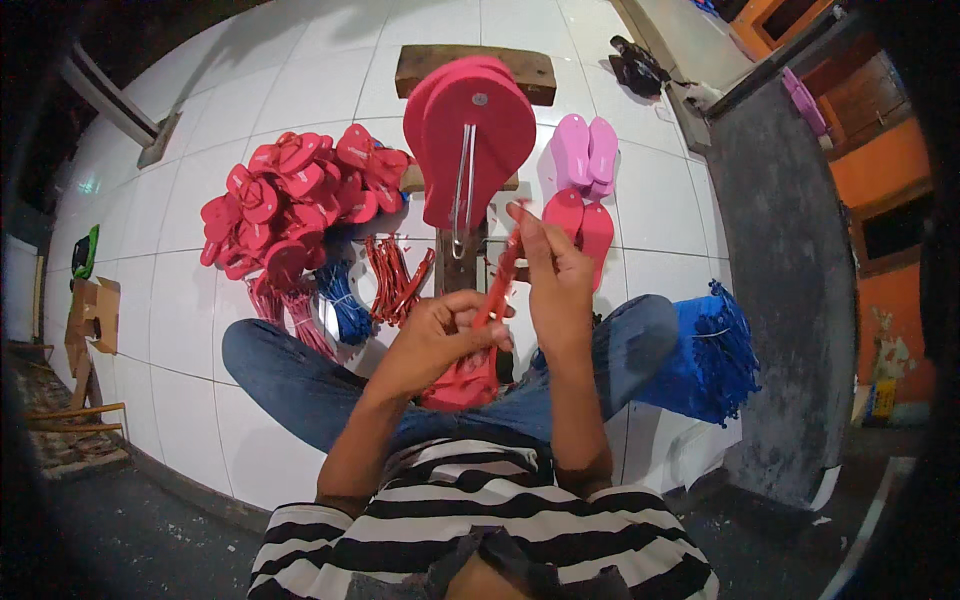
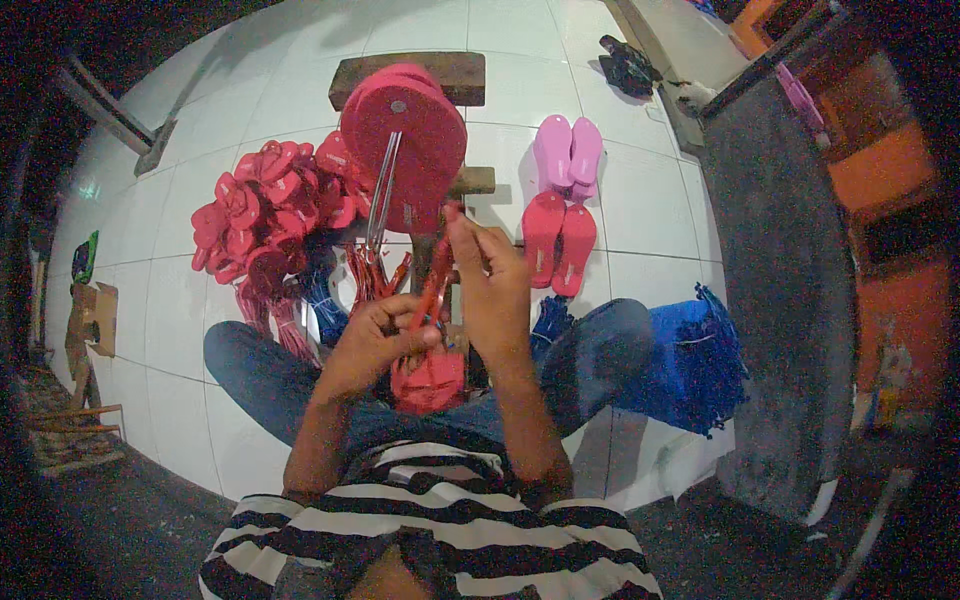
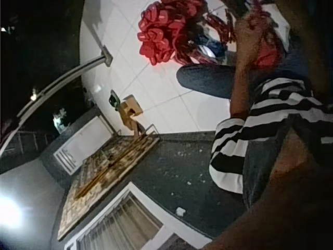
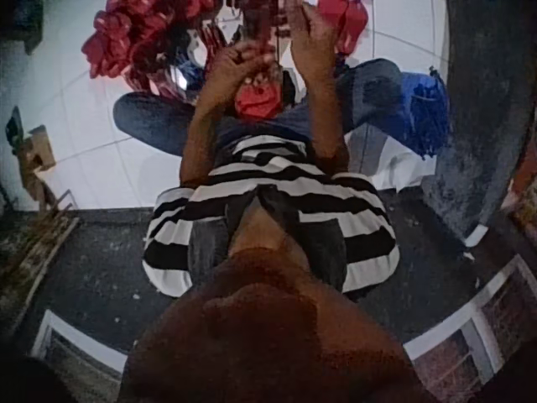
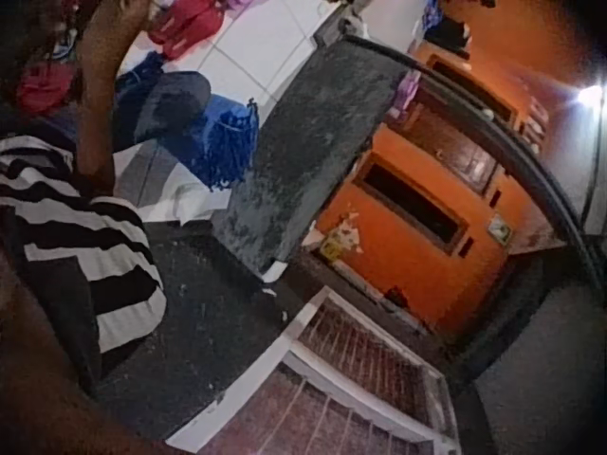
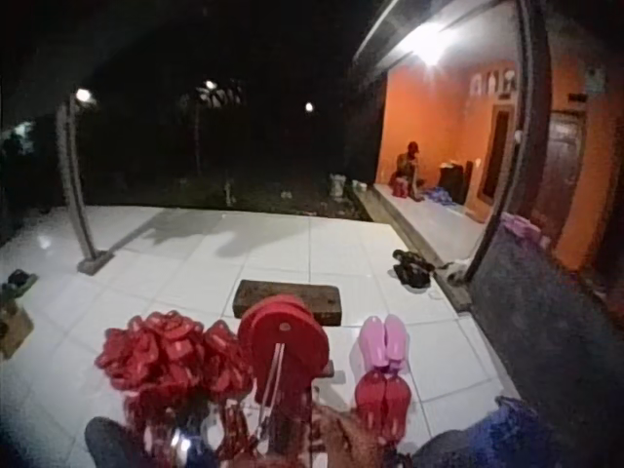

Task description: The person assembles flip-flops by using a manual press tool to insert red straps into pre-cut holes in pink soles, handling multiple soles one at a time and placing them onto a stack.

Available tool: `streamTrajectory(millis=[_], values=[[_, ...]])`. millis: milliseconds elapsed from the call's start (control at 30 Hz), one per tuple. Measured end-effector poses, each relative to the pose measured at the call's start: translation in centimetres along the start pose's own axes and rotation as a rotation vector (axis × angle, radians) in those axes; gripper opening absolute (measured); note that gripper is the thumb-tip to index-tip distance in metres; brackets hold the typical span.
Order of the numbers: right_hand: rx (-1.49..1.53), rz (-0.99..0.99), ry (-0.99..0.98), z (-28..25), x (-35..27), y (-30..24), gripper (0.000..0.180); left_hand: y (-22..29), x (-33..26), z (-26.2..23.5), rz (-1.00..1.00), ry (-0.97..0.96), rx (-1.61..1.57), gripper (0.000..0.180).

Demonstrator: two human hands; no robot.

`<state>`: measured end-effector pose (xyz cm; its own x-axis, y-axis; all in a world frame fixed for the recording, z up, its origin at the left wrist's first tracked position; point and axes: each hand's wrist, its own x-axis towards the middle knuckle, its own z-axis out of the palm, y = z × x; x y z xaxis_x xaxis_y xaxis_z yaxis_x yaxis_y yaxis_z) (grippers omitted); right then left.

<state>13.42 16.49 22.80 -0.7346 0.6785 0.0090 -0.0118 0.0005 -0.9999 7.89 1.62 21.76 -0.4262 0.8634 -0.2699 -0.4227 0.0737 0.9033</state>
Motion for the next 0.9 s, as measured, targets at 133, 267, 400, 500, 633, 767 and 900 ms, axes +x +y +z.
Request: streamTrajectory(millis=[133,267,400,500,633,767,900], values=[[-0.144,0.074,-0.239,-1.8,-3.2,0.2,0.029,-0.7,-0.5,-0.8,0.128,0.284,-0.269,0.014],[-0.051,0.348,-0.626,-1.7,-3.8,-0.2,0.027,-0.5,0.0,-1.9,0.204,0.459,-0.254,0.015],[0.111,0.386,-0.615,-1.3,-3.2,-0.7,0.027,0.3,0.2,-2.2,0.225,0.41,-0.347,0.015],[0.167,0.406,-0.622,-1.2,-3.0,-0.8,0.027,0.8,0.2,-2.3,0.222,0.395,-0.366,0.014],[0.175,0.395,-0.632,-1.2,-2.9,-0.8,0.027,0.9,0.3,-2.2,0.237,0.395,-0.386,0.014],[0.158,0.398,-0.652,-1.4,-2.9,-1.4,0.027,0.7,0.5,-2.5,0.262,0.357,-0.328,0.014],[0.099,0.326,-0.606,-1.4,-3.0,-1.3,0.024,0.5,0.9,-2.3,0.257,0.368,-0.413,0.018]])
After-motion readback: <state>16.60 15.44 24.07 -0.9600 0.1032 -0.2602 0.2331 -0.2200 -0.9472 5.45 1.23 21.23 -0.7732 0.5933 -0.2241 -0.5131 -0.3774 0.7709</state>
